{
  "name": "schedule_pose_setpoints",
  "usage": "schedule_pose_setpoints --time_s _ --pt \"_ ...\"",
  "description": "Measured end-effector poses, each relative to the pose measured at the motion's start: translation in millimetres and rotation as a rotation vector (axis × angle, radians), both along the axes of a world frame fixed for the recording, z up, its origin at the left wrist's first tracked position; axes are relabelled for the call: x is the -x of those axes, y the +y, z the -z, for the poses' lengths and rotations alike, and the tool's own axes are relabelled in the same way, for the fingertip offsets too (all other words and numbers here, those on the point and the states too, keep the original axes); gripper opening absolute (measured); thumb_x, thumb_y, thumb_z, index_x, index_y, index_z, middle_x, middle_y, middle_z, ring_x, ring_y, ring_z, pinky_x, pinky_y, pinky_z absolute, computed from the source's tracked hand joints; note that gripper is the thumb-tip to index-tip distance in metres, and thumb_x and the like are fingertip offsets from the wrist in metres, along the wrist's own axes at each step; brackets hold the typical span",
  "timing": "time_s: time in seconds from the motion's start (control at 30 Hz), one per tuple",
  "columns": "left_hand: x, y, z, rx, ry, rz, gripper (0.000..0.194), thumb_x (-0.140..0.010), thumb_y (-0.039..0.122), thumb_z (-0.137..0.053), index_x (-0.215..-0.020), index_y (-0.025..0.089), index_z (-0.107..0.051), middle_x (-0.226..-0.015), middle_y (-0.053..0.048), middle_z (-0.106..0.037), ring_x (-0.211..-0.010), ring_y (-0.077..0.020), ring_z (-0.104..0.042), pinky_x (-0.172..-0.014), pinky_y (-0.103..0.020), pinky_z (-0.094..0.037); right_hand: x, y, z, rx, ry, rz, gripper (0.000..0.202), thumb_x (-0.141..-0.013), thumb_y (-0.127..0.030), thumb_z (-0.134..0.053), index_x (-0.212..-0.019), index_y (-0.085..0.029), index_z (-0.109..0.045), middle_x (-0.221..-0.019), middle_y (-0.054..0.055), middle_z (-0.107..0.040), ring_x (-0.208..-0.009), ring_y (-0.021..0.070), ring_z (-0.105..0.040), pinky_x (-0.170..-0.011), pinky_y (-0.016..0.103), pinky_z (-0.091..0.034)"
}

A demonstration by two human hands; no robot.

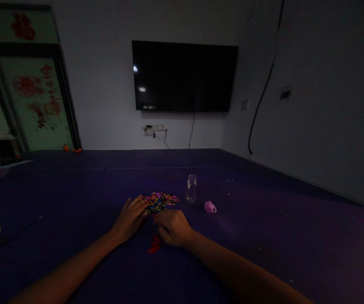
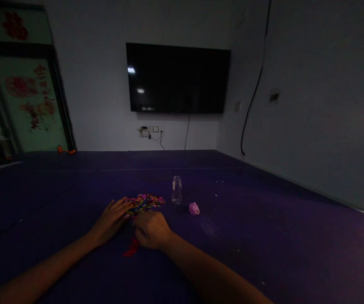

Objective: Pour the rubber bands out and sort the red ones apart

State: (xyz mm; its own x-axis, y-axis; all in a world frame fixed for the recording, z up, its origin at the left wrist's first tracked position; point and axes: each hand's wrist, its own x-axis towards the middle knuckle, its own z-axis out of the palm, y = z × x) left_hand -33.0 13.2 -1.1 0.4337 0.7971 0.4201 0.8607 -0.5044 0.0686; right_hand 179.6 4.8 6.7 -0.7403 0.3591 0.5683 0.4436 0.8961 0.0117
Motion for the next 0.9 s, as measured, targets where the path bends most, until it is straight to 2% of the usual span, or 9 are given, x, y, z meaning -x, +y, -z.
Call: schedule_pose_setpoints --time_s 0.13,0.27,0.43,0.7,0.9 --pt "-3.4 5.1 -1.3 0.163 0.024 -0.085 0.051 -0.095 0.044 -0.026 -0.139 0.021 -0.039 -0.145 -0.008 -0.039 -0.138 -0.0278 -0.022 -0.108 -0.059 -0.018 3.3 -2.8 1.0 -0.155 -0.193 -0.143 0.016 -0.078 -0.022 -0.043 -0.075 -0.018 -0.058 -0.072 0.005 -0.062 -0.064 0.0164 -0.055 -0.058 0.027 -0.041" --pt "-5.8 7.2 -2.5 0.254 0.054 -0.090 0.051 -0.096 0.042 -0.024 -0.141 0.021 -0.034 -0.148 -0.007 -0.032 -0.140 -0.0277 -0.017 -0.108 -0.060 -0.014 4.4 -1.8 2.9 -0.207 -0.216 -0.154 0.017 -0.079 -0.024 -0.043 -0.070 -0.019 -0.055 -0.068 0.004 -0.061 -0.059 0.0156 -0.054 -0.053 0.027 -0.038" --pt "-5.6 4.9 -3.6 0.246 0.052 -0.038 0.050 -0.096 0.043 -0.023 -0.139 0.022 -0.037 -0.146 -0.007 -0.036 -0.139 -0.0272 -0.019 -0.108 -0.061 -0.010 3.9 0.8 7.4 -0.216 -0.187 -0.149 0.017 -0.078 -0.024 -0.043 -0.065 -0.020 -0.053 -0.064 0.003 -0.059 -0.055 0.0146 -0.053 -0.049 0.027 -0.036" --pt "-5.3 3.5 -3.6 0.163 0.013 -0.017 0.046 -0.096 0.042 -0.026 -0.133 0.023 -0.046 -0.138 -0.007 -0.049 -0.137 -0.0267 -0.027 -0.108 -0.062 -0.011 4.5 1.8 8.1 -0.212 -0.182 -0.163 0.017 -0.078 -0.026 -0.045 -0.064 -0.020 -0.052 -0.068 0.004 -0.061 -0.056 0.0145 -0.055 -0.050 0.027 -0.039" --pt "-3.9 7.4 -0.6 0.213 0.023 -0.034 0.049 -0.096 0.043 -0.025 -0.134 0.020 -0.045 -0.142 -0.010 -0.043 -0.137 -0.0290 -0.025 -0.107 -0.064 -0.011 4.0 1.1 7.7 -0.199 -0.188 -0.179 0.017 -0.078 -0.025 -0.045 -0.064 -0.020 -0.053 -0.071 0.003 -0.062 -0.059 0.0144 -0.056 -0.052 0.027 -0.040"
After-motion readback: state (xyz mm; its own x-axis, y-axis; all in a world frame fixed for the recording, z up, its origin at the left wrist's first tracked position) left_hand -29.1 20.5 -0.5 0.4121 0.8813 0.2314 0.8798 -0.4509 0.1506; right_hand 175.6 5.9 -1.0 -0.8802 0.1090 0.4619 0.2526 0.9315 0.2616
